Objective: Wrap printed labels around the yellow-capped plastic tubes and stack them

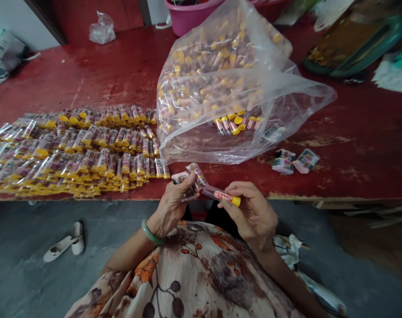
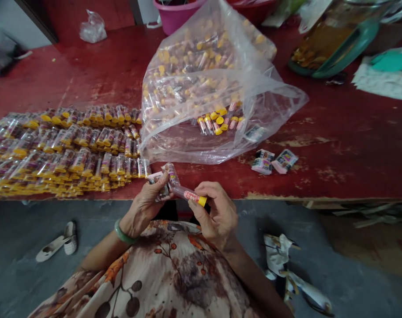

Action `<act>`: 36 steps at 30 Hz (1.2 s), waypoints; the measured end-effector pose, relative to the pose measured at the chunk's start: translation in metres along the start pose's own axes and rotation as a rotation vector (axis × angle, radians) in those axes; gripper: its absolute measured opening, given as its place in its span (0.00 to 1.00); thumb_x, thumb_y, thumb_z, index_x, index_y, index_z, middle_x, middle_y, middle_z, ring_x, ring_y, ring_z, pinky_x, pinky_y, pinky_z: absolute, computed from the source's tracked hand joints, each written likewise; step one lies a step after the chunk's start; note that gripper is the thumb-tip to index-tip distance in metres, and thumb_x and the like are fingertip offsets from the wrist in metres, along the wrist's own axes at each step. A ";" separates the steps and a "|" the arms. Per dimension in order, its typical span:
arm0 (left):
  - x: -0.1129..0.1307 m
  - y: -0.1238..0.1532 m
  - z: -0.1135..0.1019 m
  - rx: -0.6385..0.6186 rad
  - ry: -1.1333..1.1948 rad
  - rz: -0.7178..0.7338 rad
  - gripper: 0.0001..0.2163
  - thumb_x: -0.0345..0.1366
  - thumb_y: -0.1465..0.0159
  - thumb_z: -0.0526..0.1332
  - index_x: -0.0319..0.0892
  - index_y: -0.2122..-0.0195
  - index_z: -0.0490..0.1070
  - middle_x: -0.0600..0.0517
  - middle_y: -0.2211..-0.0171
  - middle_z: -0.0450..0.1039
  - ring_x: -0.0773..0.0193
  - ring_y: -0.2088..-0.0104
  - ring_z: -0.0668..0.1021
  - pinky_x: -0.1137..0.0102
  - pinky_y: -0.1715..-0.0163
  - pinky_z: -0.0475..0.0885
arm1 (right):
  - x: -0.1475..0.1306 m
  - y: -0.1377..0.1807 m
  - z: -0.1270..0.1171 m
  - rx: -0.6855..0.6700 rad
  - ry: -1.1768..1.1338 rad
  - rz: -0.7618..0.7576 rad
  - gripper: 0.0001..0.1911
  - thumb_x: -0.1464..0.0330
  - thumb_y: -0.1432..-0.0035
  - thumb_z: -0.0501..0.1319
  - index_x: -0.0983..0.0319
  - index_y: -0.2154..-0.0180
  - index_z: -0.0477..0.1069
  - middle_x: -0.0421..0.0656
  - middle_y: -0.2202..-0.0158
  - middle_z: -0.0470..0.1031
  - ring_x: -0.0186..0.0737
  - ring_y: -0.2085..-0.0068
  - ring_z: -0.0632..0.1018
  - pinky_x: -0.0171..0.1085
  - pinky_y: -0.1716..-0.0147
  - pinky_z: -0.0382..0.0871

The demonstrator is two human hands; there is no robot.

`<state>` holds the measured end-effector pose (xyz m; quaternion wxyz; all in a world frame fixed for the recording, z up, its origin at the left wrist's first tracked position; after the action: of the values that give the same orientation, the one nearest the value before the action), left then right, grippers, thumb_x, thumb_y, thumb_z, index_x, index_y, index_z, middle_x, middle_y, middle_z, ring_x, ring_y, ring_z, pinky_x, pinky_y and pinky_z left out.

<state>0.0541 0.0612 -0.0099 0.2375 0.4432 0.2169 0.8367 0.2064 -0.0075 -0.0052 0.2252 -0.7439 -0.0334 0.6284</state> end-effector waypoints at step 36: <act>-0.003 0.012 -0.007 0.031 0.002 0.132 0.14 0.37 0.55 0.75 0.37 0.72 0.73 0.55 0.76 0.74 0.71 0.77 0.74 0.74 0.73 0.71 | 0.007 0.006 0.028 -0.158 0.342 -0.423 0.20 0.74 0.44 0.63 0.60 0.50 0.65 0.50 0.56 0.72 0.45 0.55 0.76 0.44 0.59 0.76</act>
<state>0.0473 0.0482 -0.0087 0.1747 0.4591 0.2002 0.8477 0.1799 -0.0026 -0.0174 0.2949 -0.8308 -0.1981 0.4284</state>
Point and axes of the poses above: each hand's wrist, its own y-axis away from the middle knuckle, its own z-axis out of the palm, x = y × z, the point moved 1 cm from there along -y, towards the middle knuckle
